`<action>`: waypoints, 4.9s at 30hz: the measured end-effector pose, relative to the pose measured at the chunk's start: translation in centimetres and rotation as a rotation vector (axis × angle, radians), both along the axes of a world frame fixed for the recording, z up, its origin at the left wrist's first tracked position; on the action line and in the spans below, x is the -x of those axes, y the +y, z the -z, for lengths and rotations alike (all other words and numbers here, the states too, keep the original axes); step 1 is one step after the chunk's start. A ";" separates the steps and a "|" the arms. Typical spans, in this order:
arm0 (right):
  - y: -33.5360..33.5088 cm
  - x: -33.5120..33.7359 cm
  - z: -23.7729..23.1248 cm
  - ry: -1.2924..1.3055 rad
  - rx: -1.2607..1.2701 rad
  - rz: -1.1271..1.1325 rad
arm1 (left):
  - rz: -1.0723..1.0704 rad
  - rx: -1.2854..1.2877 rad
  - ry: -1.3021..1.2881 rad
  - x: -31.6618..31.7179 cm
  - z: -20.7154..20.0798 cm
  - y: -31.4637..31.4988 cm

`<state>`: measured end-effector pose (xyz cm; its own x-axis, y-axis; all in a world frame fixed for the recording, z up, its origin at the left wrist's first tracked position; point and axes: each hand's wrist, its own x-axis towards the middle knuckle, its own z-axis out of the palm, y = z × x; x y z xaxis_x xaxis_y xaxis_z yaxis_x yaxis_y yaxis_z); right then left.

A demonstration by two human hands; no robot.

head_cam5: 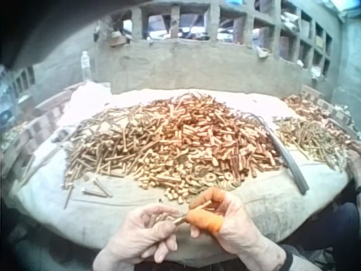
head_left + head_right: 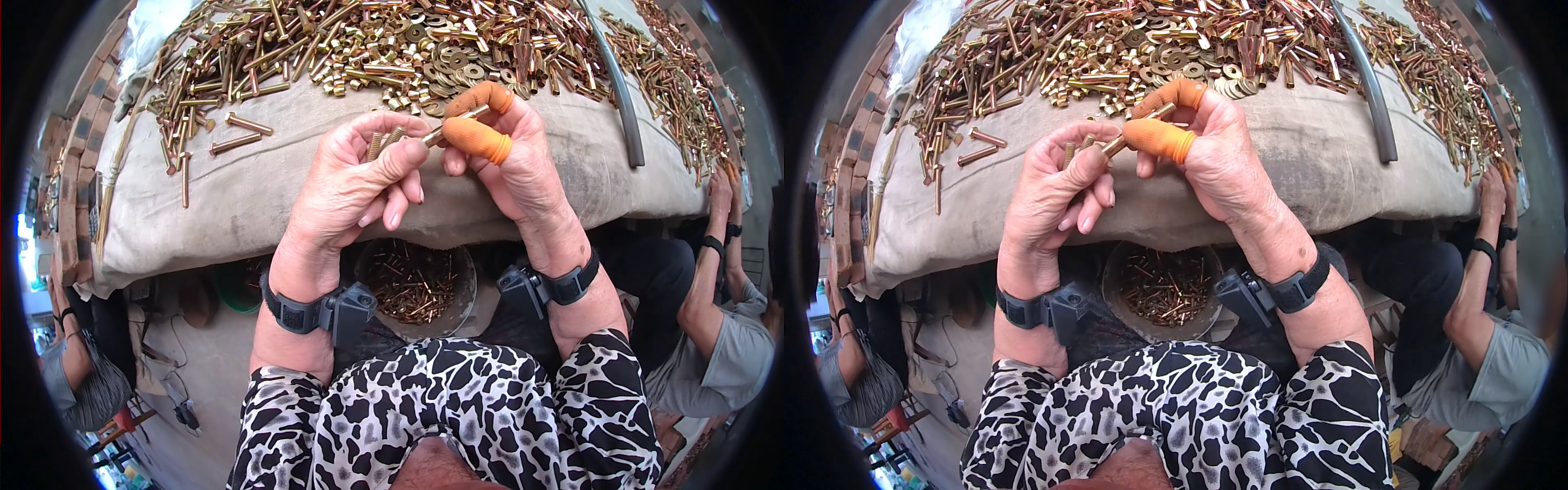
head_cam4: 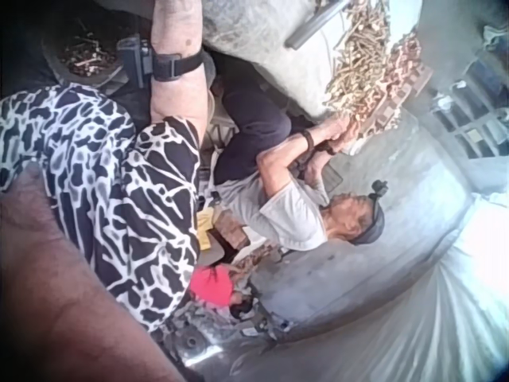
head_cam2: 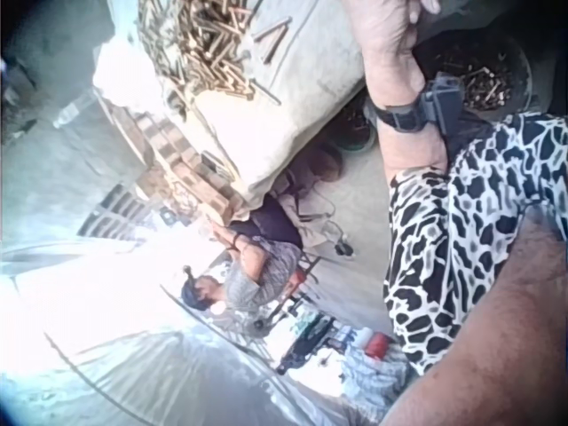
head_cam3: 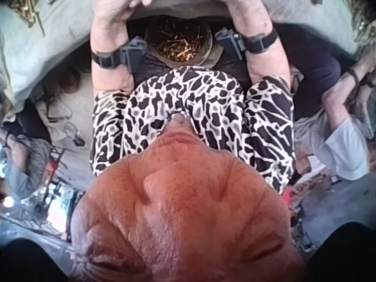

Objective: Picking up metal pins and placing copper washers onto them, then setting them aside.

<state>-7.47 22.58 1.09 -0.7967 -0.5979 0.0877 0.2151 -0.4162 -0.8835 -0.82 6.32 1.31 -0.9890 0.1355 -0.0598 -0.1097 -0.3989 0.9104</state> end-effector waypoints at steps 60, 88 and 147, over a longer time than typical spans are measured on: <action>0.6 1.5 -2.2 0.610 -0.711 0.254 | -0.210 0.400 0.048 -0.2 -0.2 0.2; -2.5 -0.8 -0.3 0.400 -0.009 -0.177 | -0.428 0.170 0.180 -0.1 0.0 -0.2; -0.2 4.3 -0.9 0.774 -0.661 0.344 | -0.270 0.223 0.089 0.4 -0.1 -0.7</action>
